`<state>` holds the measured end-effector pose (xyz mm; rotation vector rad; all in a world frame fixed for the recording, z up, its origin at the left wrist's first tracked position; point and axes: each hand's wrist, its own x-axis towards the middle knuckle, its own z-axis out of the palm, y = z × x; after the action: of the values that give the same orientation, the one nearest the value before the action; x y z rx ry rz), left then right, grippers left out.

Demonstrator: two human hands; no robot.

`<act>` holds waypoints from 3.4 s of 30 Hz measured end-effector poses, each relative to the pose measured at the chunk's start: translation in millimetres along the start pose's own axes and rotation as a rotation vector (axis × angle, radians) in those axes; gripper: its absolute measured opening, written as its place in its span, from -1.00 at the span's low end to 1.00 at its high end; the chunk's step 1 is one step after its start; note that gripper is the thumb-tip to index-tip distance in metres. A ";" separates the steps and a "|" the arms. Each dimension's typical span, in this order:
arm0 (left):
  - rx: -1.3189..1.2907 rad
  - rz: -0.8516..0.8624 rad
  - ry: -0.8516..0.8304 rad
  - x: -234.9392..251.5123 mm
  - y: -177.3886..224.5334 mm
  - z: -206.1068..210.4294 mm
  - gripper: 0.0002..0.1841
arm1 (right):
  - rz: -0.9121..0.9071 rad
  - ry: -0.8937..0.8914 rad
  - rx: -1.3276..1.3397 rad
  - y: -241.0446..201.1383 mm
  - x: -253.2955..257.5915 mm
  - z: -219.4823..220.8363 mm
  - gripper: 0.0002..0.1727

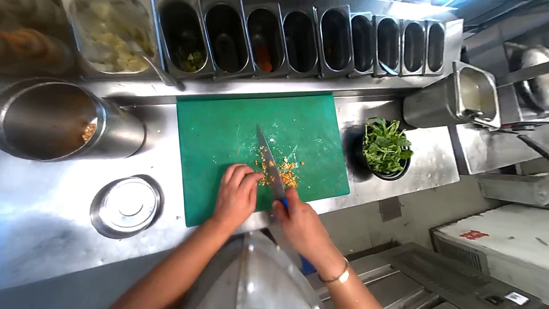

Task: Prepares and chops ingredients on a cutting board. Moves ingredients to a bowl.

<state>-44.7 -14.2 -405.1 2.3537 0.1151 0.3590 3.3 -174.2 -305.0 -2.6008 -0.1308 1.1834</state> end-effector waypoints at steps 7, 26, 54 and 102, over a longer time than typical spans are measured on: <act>-0.018 0.351 -0.301 -11.1 29.2 24.4 -0.18 | 0.058 -0.274 0.750 35.0 -37.0 -33.6 -0.50; 0.383 0.003 0.007 -27.8 121.0 58.3 -0.24 | -0.543 0.275 -0.314 169.2 -22.0 -60.1 -0.36; -0.242 -0.289 0.031 -7.5 41.6 36.5 -0.27 | -0.695 0.698 -0.193 115.6 96.7 0.8 -0.07; -1.266 -1.066 -0.142 59.8 368.6 226.3 -0.65 | -0.394 0.540 1.182 303.4 -0.7 -109.8 -0.73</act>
<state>70.3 -420.1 -292.5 0.8435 0.7684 -0.2405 75.1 -488.2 -323.7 -1.6076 0.1338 0.2084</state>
